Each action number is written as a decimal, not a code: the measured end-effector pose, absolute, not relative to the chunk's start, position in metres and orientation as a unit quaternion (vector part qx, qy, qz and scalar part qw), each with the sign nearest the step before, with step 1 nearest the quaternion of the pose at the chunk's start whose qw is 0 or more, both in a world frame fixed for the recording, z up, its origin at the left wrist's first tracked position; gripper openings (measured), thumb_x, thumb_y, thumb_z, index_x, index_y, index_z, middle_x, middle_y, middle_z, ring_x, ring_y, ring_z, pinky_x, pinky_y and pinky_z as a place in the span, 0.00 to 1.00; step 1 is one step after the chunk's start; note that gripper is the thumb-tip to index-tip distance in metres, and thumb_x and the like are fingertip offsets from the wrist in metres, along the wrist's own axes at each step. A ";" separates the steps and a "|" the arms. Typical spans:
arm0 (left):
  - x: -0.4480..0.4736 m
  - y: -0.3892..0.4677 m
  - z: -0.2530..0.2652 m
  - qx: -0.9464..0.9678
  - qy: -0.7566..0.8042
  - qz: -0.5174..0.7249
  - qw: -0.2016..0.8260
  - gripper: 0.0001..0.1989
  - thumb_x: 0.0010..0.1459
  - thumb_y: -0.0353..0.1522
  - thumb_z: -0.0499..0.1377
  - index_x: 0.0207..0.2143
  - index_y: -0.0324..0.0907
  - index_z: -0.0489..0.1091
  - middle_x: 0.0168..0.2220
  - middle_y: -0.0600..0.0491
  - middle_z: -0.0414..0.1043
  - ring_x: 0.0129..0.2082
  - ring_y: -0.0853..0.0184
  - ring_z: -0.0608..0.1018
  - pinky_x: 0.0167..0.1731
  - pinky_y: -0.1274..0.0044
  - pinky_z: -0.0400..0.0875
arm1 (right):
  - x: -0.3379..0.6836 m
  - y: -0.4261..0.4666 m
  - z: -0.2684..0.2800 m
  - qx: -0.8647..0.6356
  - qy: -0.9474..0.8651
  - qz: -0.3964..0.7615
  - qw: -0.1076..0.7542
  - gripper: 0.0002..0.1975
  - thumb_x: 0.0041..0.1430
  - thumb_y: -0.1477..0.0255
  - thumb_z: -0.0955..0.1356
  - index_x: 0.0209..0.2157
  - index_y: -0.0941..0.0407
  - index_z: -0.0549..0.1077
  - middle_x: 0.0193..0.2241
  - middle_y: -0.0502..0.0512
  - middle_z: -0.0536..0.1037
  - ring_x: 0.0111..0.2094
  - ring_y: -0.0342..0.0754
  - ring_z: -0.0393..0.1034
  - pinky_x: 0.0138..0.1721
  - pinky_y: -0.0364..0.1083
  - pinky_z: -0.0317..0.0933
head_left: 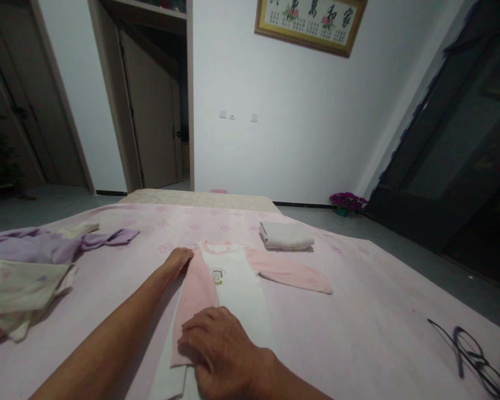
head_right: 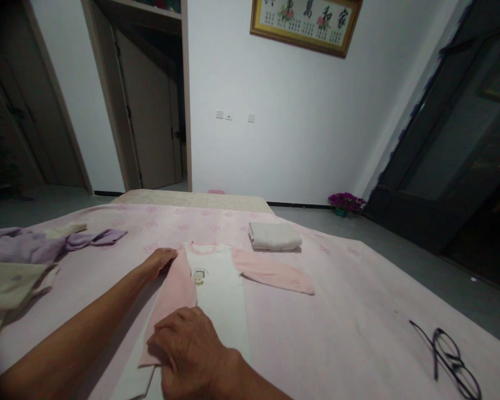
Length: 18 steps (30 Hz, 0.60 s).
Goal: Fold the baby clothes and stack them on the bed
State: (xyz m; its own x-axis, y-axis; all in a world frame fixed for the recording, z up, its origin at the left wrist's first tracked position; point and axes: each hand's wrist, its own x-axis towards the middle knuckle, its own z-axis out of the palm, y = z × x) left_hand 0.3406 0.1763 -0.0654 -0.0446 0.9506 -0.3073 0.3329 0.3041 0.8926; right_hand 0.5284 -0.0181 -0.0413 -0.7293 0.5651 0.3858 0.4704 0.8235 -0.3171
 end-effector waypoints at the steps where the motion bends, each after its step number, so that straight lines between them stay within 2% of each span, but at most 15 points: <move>1: 0.340 0.177 -0.066 0.501 0.651 0.314 0.476 0.19 0.64 0.39 0.59 0.54 0.39 0.68 0.52 0.47 0.71 0.47 0.60 0.76 0.46 0.64 0.75 | 0.530 -0.018 -0.041 -0.284 -0.927 0.099 0.224 0.17 0.51 0.74 0.67 0.44 0.52 0.73 0.46 0.56 0.78 0.47 0.52 0.70 0.49 0.50 0.61; 5: 0.340 0.183 -0.070 0.526 0.666 0.290 0.443 0.19 0.63 0.39 0.59 0.53 0.39 0.68 0.52 0.47 0.71 0.47 0.59 0.76 0.46 0.64 0.75 | 0.532 -0.015 -0.049 -0.315 -0.924 0.079 0.202 0.13 0.50 0.76 0.67 0.40 0.54 0.74 0.40 0.58 0.79 0.41 0.52 0.71 0.43 0.49 0.62; 8: 0.339 0.189 -0.071 0.547 0.678 0.271 0.409 0.19 0.63 0.39 0.59 0.53 0.39 0.68 0.52 0.47 0.71 0.47 0.60 0.76 0.45 0.64 0.75 | 0.529 -0.011 -0.053 -0.329 -0.903 0.071 0.267 0.13 0.50 0.78 0.66 0.40 0.56 0.74 0.35 0.56 0.79 0.37 0.50 0.70 0.40 0.48 0.62; 11: 0.338 0.194 -0.070 0.571 0.690 0.258 0.362 0.19 0.64 0.39 0.59 0.53 0.39 0.68 0.52 0.47 0.71 0.47 0.60 0.76 0.46 0.64 0.75 | 0.526 -0.009 -0.056 -0.313 -0.888 0.081 0.327 0.15 0.52 0.80 0.65 0.42 0.56 0.73 0.37 0.55 0.79 0.39 0.49 0.70 0.42 0.47 0.62; 18: 0.341 0.193 -0.076 0.617 0.698 0.263 0.250 0.16 0.64 0.39 0.58 0.50 0.40 0.70 0.50 0.47 0.72 0.48 0.61 0.76 0.48 0.63 0.73 | 0.526 -0.010 -0.068 -0.274 -0.925 0.063 0.257 0.14 0.54 0.77 0.66 0.43 0.55 0.74 0.36 0.54 0.80 0.36 0.49 0.71 0.39 0.46 0.61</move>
State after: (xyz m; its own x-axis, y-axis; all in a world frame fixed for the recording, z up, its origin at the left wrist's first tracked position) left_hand 0.3410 0.1931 -0.0764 -0.1120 0.9934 -0.0246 0.7299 0.0990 0.6764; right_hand 0.5258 -0.0097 -0.0678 -0.7175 0.5391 0.4411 0.4747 0.8419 -0.2568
